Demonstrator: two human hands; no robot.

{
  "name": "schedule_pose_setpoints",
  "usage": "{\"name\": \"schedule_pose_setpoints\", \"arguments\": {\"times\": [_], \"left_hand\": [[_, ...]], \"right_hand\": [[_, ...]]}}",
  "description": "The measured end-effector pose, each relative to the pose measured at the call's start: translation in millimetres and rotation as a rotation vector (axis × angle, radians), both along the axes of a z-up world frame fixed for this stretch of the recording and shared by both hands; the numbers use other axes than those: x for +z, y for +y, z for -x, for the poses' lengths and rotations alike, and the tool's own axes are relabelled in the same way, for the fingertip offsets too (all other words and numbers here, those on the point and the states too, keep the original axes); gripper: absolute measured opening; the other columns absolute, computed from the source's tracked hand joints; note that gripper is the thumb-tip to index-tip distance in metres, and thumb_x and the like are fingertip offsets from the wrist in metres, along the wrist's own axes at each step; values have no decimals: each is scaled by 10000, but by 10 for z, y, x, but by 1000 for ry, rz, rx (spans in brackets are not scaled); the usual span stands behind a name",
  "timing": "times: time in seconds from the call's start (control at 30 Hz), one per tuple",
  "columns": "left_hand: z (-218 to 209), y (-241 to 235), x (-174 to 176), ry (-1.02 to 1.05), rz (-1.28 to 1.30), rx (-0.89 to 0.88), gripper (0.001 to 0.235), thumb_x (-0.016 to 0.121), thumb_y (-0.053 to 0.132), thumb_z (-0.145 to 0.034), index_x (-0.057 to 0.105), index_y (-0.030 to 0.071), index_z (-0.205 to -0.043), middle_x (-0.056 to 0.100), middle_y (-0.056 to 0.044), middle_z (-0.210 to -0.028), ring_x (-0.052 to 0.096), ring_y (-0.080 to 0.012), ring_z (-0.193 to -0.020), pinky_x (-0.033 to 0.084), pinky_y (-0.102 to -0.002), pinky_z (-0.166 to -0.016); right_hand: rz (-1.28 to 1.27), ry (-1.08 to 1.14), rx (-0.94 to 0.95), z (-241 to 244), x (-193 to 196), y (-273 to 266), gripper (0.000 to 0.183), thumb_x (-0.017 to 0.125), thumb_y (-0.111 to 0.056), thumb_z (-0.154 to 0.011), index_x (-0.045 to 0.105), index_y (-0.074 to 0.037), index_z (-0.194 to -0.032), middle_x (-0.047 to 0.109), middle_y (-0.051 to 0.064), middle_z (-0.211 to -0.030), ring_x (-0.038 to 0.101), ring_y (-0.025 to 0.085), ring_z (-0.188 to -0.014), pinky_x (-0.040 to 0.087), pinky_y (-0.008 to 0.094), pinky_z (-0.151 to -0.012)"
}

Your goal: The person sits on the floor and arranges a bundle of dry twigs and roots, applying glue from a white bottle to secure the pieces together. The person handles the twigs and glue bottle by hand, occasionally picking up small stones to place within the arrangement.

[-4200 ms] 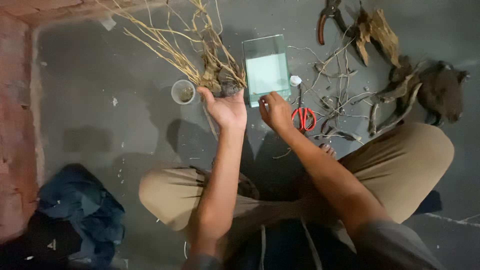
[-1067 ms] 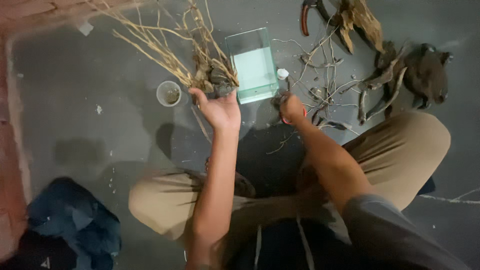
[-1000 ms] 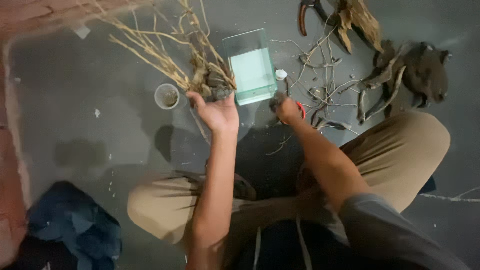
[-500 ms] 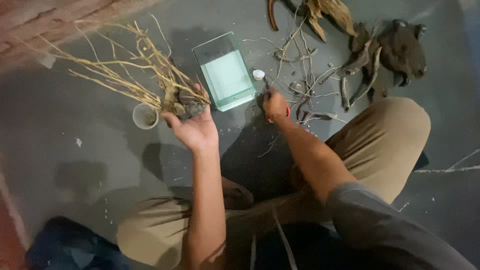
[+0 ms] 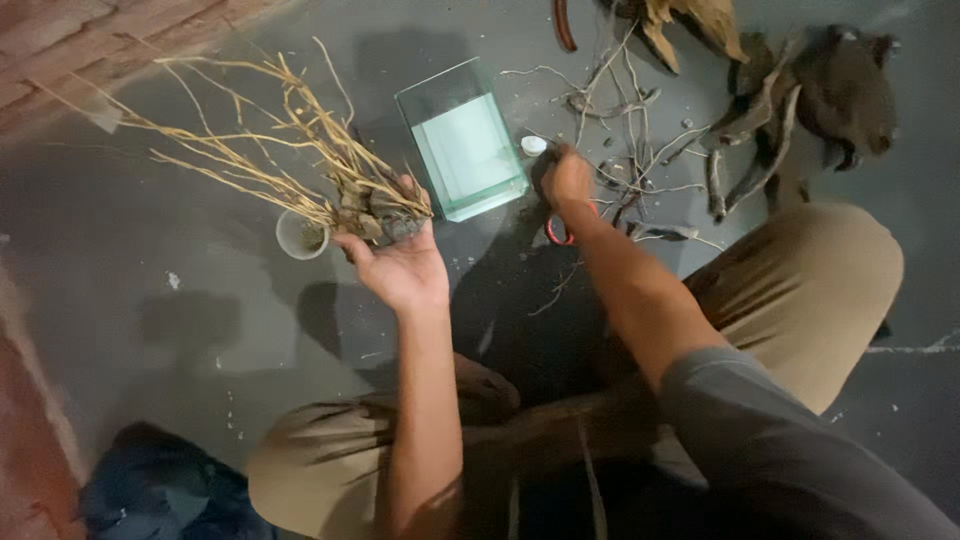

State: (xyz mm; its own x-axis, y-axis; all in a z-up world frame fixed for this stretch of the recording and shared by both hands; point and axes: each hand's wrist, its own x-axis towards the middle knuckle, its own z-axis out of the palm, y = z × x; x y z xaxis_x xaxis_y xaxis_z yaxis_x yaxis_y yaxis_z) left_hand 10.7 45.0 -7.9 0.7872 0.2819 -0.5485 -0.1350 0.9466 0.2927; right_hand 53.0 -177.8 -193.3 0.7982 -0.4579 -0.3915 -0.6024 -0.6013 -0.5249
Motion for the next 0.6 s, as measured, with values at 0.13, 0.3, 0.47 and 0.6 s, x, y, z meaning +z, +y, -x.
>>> {"name": "schedule_pose_setpoints", "arguments": {"times": [0.13, 0.3, 0.47, 0.6], "left_hand": [[11, -27, 25, -40, -19, -1, 650, 584, 498, -963, 444, 162, -1502, 411, -154, -1590, 467, -491, -1377, 408, -643, -1162], [-21, 19, 128, -20, -6, -2, 666, 521, 517, -982, 393, 153, -1525, 370, -143, -1610, 458, -491, -1372, 420, -615, -1158], [-4, -26, 147, -29, 33, 19, 704, 536, 490, -992, 343, 132, -1566, 303, -181, -1638, 387, -481, -1428, 345, -624, -1191], [42, 27, -190, -21, 24, 12, 794, 620, 572, -935, 312, 232, -1583, 239, -103, -1666, 307, -409, -1490, 246, -682, -1219]], "right_hand": [[-33, -48, 11, -126, 44, 50, 238, 584, -139, -976, 659, -121, -1202, 708, 178, -1091, 683, 389, -1098, 553, 518, -905], [78, 1, 25, -229, -35, 54, 211, 575, -104, -949, 688, -90, -1127, 695, 146, -1036, 704, 356, -1039, 562, 490, -855], [33, 85, -10, -169, 22, -32, 197, 616, -57, -942, 703, -21, -1116, 728, 173, -983, 729, 364, -1005, 581, 484, -819], [-62, 101, 46, -197, 22, -145, 183, 692, -61, -915, 712, -17, -1091, 723, 193, -950, 737, 360, -959, 588, 469, -767]]}}
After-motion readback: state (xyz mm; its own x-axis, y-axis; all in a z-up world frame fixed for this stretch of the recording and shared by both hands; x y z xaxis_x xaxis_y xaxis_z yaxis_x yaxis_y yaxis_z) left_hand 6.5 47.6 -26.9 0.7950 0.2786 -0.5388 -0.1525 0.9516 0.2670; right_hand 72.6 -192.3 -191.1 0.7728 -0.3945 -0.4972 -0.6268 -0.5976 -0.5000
